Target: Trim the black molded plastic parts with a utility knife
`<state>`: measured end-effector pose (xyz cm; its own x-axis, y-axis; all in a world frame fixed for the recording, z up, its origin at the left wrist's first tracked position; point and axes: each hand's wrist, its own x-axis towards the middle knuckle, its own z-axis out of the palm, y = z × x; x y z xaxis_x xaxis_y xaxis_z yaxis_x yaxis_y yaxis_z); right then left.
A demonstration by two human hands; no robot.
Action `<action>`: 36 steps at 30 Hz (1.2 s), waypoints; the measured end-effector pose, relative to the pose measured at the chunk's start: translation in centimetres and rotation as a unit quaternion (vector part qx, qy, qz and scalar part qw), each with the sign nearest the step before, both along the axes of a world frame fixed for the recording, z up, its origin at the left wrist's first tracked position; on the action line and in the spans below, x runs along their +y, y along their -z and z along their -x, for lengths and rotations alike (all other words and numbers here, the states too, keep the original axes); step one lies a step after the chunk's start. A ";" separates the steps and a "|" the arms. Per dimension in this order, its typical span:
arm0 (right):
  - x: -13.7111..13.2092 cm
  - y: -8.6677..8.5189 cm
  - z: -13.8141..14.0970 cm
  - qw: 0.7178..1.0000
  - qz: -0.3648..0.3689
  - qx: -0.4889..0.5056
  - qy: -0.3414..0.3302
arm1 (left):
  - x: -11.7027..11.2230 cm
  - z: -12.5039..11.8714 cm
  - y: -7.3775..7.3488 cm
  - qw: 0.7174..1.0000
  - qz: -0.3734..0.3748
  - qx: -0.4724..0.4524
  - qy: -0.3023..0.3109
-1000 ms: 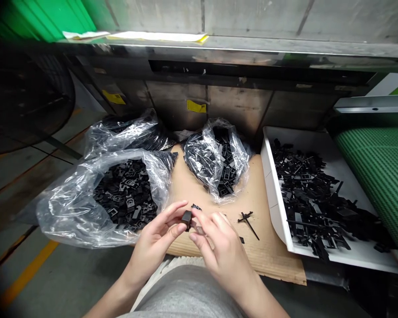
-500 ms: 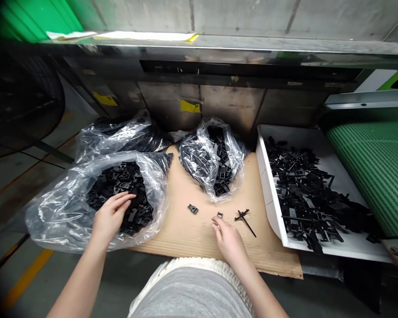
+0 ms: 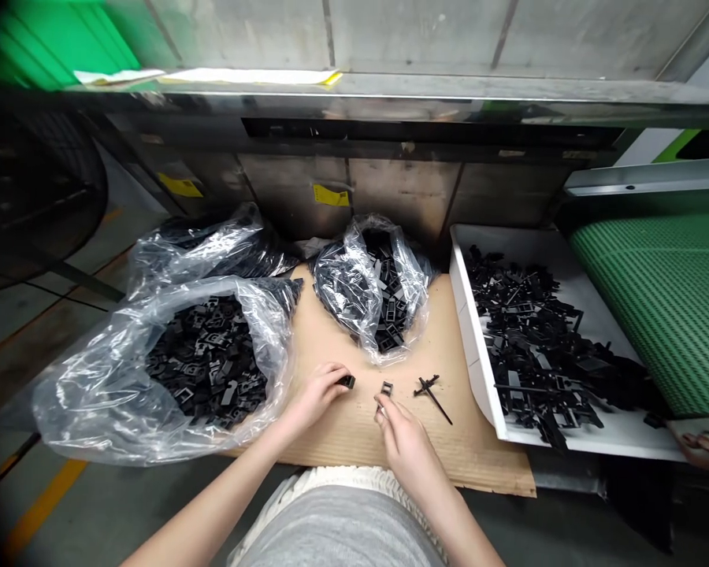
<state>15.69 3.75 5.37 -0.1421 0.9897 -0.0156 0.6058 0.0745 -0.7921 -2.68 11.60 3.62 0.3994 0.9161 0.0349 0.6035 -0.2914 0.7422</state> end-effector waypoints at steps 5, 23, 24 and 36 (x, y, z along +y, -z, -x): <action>-1.0 -4.4 0.1 0.997 -0.071 0.017 0.007 | -3.0 -0.6 -6.0 0.991 0.041 -0.126 0.006; 0.5 -7.2 -0.8 0.985 -0.141 0.057 0.087 | -4.9 -0.4 -10.9 0.954 0.096 -0.285 -0.002; 0.4 -7.4 -0.7 0.987 -0.114 0.087 0.077 | -4.8 -0.5 -10.8 0.954 0.097 -0.283 -0.012; 0.4 -8.8 1.6 0.989 0.003 0.149 -0.014 | -4.8 -1.1 -10.8 0.958 0.061 -0.279 -0.015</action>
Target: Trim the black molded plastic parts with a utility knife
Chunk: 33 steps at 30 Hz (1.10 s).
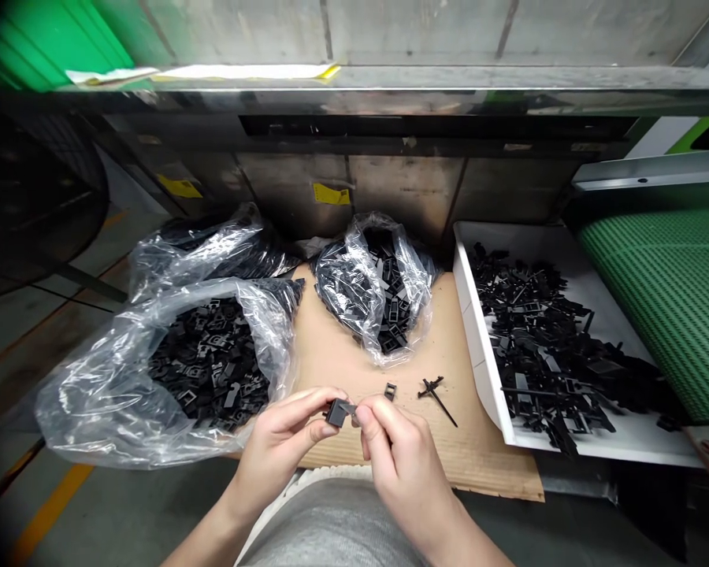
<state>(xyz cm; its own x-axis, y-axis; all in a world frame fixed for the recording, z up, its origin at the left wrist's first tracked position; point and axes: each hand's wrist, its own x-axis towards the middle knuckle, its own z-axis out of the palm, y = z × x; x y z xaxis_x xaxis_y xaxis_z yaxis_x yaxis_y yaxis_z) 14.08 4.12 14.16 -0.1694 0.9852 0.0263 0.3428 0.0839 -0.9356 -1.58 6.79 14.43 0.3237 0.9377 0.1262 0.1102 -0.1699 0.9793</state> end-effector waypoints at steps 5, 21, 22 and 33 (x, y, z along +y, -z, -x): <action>-0.5 -0.3 0.5 0.997 0.019 -0.012 -0.077 | 0.1 0.1 0.5 0.999 0.022 0.017 -0.042; 1.0 1.4 -1.4 0.993 0.043 0.053 0.094 | 0.0 0.7 1.0 0.989 0.143 -0.027 -0.003; 0.8 1.5 -1.5 0.996 0.030 0.035 0.082 | 0.0 0.7 1.0 0.986 0.155 -0.053 -0.004; -1.0 2.0 -0.3 0.946 -0.275 -0.164 0.042 | -0.7 0.2 0.4 0.991 0.108 -0.019 -0.080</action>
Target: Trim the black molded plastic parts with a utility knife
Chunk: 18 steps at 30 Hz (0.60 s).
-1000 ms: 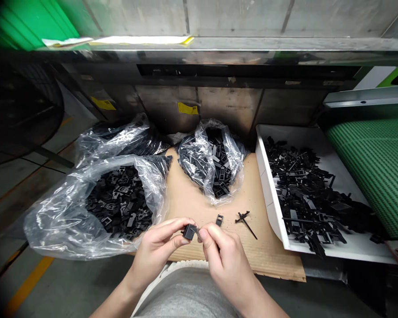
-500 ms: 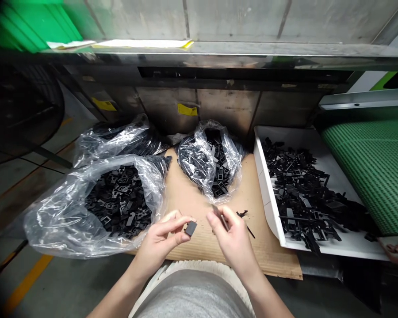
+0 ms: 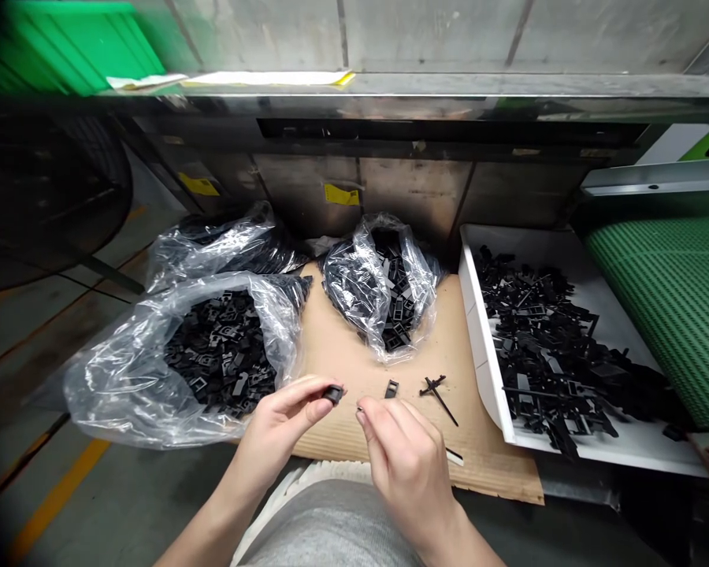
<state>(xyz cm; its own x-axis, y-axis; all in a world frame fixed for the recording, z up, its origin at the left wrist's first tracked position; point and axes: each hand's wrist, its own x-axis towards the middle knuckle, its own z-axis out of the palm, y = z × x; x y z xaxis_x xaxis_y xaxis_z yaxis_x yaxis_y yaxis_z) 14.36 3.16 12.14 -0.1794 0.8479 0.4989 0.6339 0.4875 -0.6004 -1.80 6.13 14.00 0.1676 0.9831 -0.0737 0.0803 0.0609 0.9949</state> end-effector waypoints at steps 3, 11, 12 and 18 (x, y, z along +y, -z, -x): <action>0.3 -0.3 0.1 0.999 -0.032 -0.002 -0.004 | -0.2 0.2 -0.3 0.998 -0.057 0.023 0.009; 0.4 -0.4 0.5 0.999 0.015 0.020 -0.023 | -0.5 0.5 -0.7 0.995 -0.095 0.017 0.021; 0.3 -0.6 0.5 0.997 0.050 0.040 -0.035 | -0.4 0.5 -0.6 0.995 -0.099 0.017 0.023; 0.3 -2.0 0.3 0.965 0.221 0.101 -0.099 | -0.2 0.7 -0.3 0.989 -0.136 0.014 0.051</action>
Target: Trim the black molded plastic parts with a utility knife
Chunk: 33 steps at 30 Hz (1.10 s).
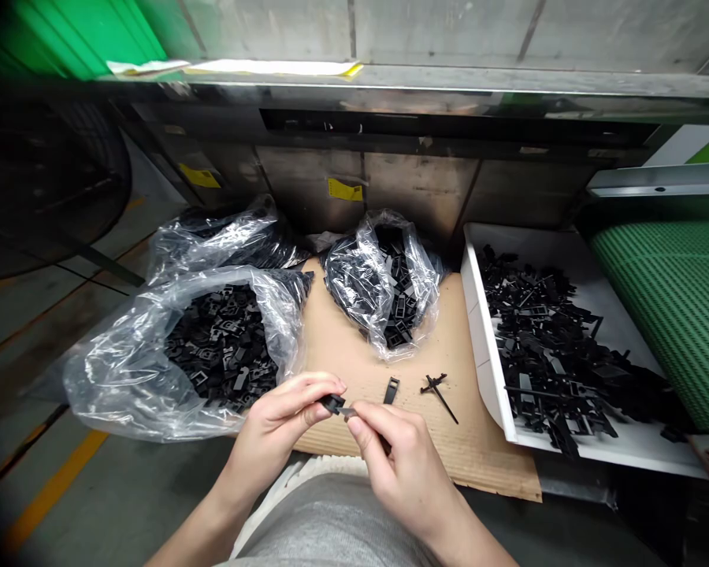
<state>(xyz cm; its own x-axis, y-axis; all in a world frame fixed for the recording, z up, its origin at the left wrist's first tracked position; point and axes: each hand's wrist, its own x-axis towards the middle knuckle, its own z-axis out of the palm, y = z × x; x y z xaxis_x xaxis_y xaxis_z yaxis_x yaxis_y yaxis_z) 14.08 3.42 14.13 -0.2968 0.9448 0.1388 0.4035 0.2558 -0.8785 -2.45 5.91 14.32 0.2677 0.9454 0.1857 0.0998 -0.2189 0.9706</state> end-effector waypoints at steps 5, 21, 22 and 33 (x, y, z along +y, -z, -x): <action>0.1 0.2 -0.1 1.000 -0.017 0.015 0.019 | 0.2 0.1 -0.2 0.999 -0.028 0.017 0.016; 1.8 1.1 -1.5 0.889 0.337 0.253 -0.178 | 0.4 0.2 -0.2 0.996 -0.057 0.051 0.048; 2.0 1.3 -1.8 0.875 0.354 0.260 -0.204 | 0.4 0.1 -0.2 0.996 -0.055 0.049 0.048; 0.5 -0.1 -1.5 0.999 0.035 0.030 0.024 | 0.1 -0.3 -0.4 0.997 0.007 0.080 -0.018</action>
<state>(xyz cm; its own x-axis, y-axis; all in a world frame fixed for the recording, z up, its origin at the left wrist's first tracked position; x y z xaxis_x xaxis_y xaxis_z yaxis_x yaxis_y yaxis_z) 15.56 3.93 14.20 -0.2432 0.9661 0.0869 0.3607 0.1733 -0.9165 -2.19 6.04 14.76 0.2584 0.9573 0.1295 0.2618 -0.1985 0.9445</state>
